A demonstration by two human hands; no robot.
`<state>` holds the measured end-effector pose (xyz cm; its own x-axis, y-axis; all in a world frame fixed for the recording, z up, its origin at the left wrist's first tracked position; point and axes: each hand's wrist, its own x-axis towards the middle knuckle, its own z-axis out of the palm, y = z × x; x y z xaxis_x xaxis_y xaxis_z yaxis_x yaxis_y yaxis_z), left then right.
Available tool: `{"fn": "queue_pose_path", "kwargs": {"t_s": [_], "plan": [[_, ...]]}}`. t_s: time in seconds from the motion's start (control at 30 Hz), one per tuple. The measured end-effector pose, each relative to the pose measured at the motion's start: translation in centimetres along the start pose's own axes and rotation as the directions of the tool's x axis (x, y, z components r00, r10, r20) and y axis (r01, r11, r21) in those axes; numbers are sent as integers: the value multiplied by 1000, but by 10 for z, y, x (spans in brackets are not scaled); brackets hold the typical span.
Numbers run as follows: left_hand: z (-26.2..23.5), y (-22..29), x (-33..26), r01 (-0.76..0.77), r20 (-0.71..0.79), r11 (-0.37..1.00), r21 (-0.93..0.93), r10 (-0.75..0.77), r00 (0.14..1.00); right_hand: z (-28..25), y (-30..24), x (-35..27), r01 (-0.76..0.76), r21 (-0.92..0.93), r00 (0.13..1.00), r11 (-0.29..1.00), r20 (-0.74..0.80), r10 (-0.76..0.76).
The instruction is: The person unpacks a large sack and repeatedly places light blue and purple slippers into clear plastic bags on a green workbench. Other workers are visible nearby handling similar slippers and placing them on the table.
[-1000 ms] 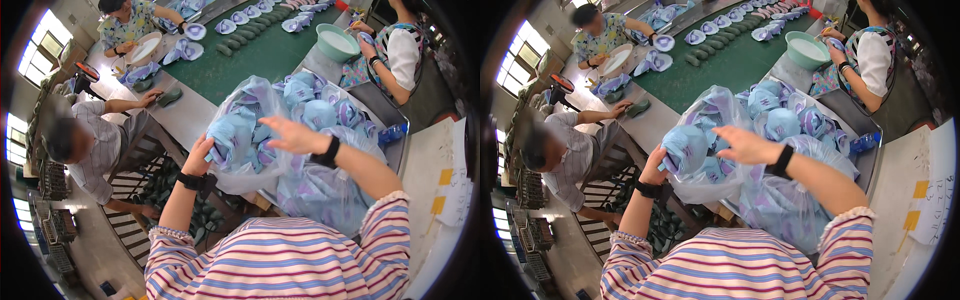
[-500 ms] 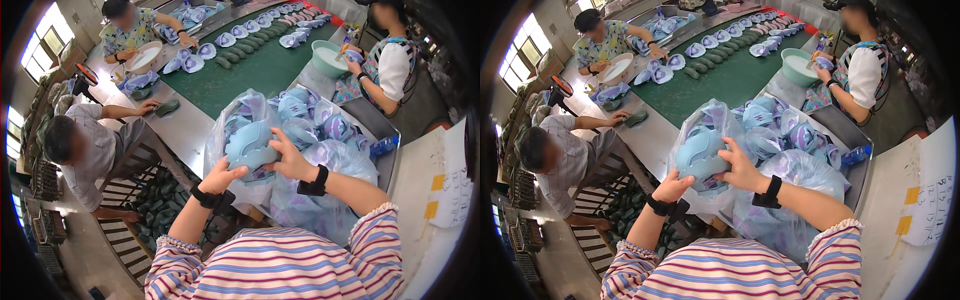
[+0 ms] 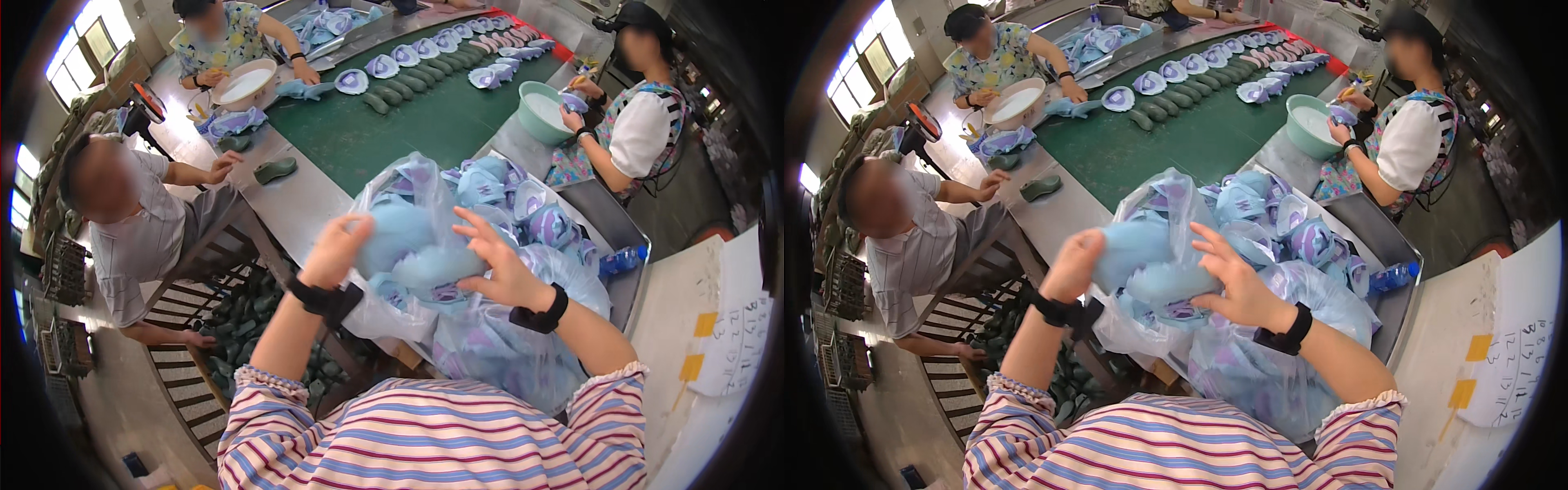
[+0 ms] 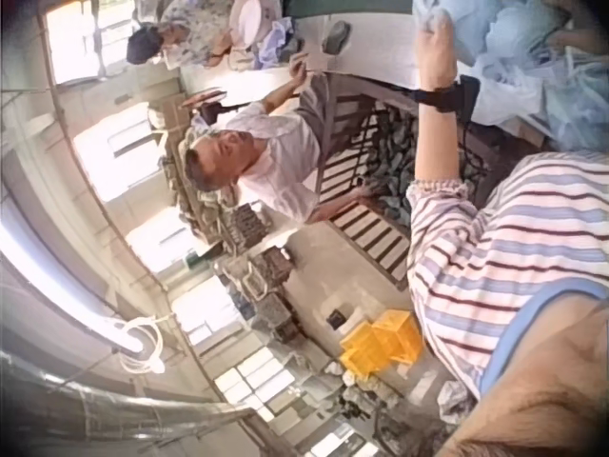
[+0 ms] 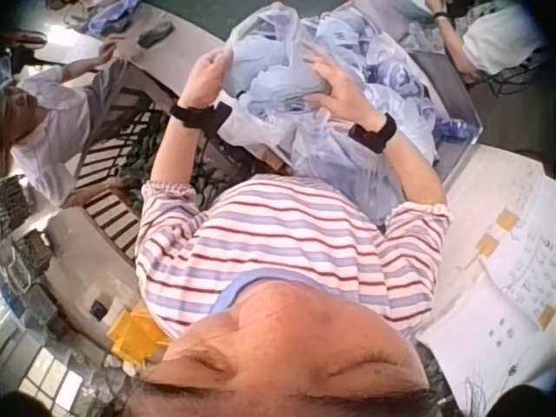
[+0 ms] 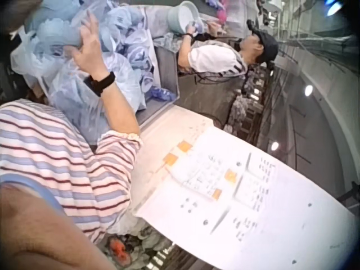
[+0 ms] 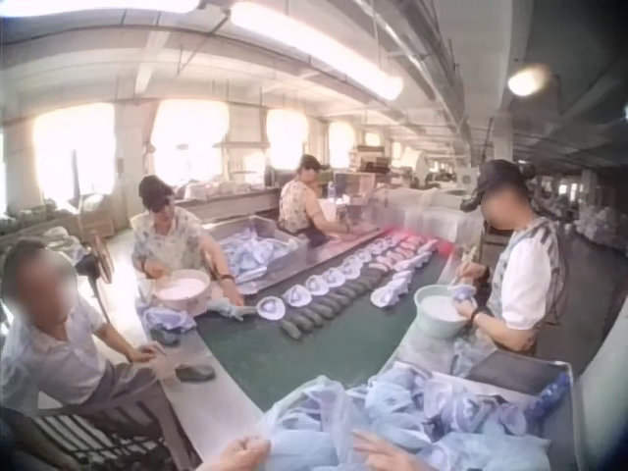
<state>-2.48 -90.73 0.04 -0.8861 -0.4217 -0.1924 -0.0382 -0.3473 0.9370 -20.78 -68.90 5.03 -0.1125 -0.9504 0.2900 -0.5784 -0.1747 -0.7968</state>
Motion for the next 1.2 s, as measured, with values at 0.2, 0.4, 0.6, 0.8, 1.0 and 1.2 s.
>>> {"fn": "queue_pose_path", "kwargs": {"t_s": [0.2,0.4,0.6,0.8,1.0,1.2], "plan": [[62,0,-2,-148,235,836,528,24,972,8,35,-13,-366,167,930,915,42,365],[-77,13,134,-251,-441,967,-44,206,873,-27,-2,-6,-534,265,845,803,140,516],[-156,104,223,-534,-674,808,249,540,503,-55,-29,0,-388,-40,903,921,182,389],[-29,21,142,-275,436,808,521,25,900,-75,-2,7,-370,-247,841,895,321,436],[-6,-155,39,-447,350,-116,887,-462,815,38,48,45,37,-497,804,867,530,269],[-26,-176,13,-106,112,-95,990,62,992,109,108,50,330,-570,722,753,666,188]]}}
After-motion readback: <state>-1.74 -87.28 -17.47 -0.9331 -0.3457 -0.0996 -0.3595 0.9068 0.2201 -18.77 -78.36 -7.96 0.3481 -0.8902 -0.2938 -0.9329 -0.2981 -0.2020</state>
